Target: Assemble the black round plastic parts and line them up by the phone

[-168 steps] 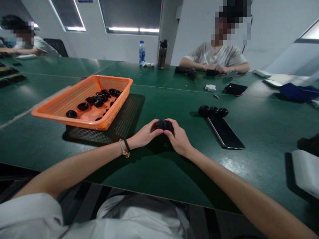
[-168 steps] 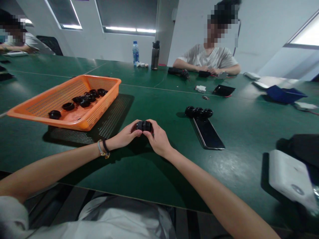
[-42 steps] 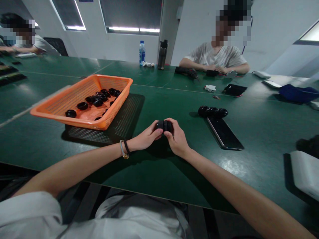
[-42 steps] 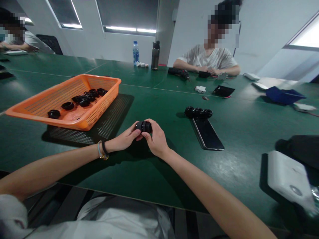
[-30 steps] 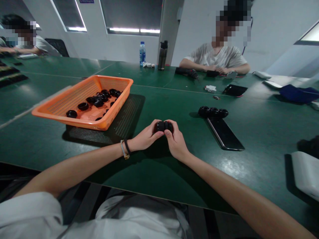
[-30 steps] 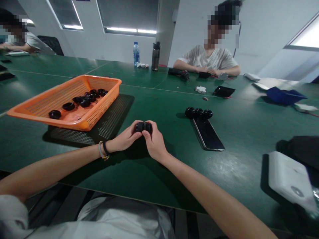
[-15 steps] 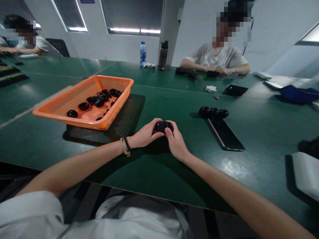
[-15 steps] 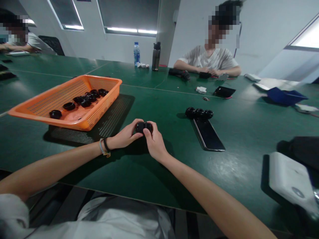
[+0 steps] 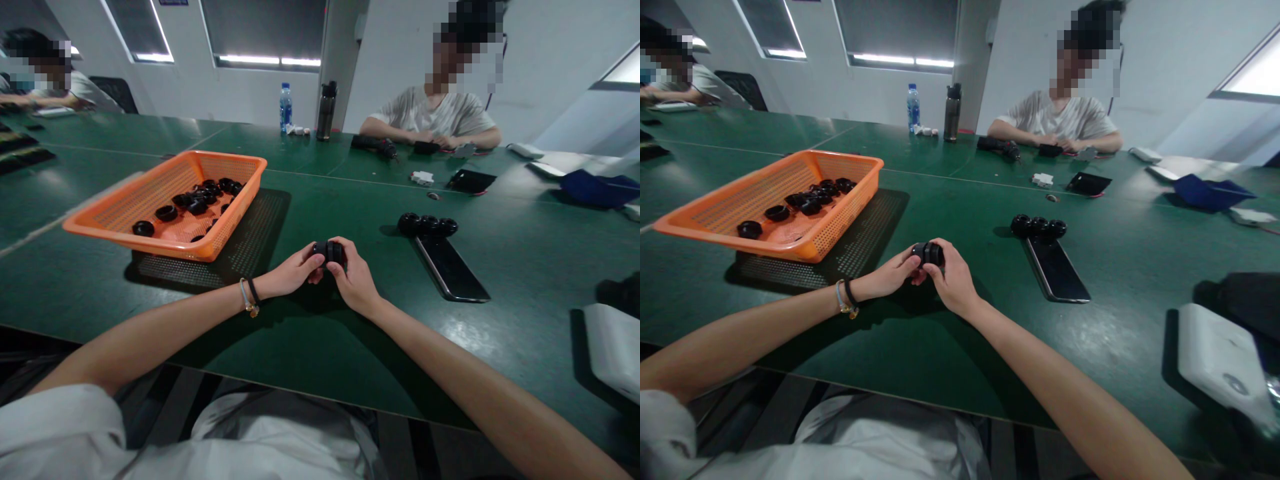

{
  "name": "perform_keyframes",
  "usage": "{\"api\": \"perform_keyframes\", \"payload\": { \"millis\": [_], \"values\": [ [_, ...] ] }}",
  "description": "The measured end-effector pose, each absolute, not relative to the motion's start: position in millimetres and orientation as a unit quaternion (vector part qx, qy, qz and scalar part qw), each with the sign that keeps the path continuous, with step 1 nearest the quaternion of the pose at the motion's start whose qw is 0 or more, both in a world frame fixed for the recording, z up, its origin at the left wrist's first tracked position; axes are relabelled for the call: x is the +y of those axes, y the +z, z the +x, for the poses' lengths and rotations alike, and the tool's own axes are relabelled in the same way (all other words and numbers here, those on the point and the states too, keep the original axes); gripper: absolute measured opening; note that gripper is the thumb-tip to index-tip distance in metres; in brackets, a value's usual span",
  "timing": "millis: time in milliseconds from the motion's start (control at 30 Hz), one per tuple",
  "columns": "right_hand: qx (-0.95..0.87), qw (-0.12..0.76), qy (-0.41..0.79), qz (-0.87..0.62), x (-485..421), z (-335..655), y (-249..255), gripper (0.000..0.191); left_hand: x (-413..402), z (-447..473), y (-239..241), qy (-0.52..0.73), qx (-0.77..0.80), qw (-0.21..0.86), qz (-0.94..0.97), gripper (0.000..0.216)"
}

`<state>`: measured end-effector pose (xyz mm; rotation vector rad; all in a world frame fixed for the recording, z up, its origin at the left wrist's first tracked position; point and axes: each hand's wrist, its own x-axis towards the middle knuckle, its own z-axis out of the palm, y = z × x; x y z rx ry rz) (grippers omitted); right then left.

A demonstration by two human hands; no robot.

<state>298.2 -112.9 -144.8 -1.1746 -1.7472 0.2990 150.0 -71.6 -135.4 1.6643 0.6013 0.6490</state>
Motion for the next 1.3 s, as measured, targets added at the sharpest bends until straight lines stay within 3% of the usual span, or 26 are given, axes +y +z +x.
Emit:
{"api": "perform_keyframes", "payload": {
  "millis": [367,900,1100,1300],
  "values": [
    [-0.656,0.514,0.213,-0.51,-124,288,-142,0.045,-77,148,-127,0.316,0.268,0.448,0.792,0.025],
    [-0.589,0.517,0.322,-0.531,-128,282,-143,0.044,-64,143,-127,0.272,0.268,0.325,0.865,0.031],
    [-0.613,0.515,0.296,-0.521,-124,284,-143,0.043,-62,144,-126,0.279,0.276,0.344,0.853,0.037],
    [-0.671,0.504,0.204,-0.504,-116,293,-142,0.051,-63,146,-129,0.312,0.233,0.49,0.78,0.05]
  ]
}}
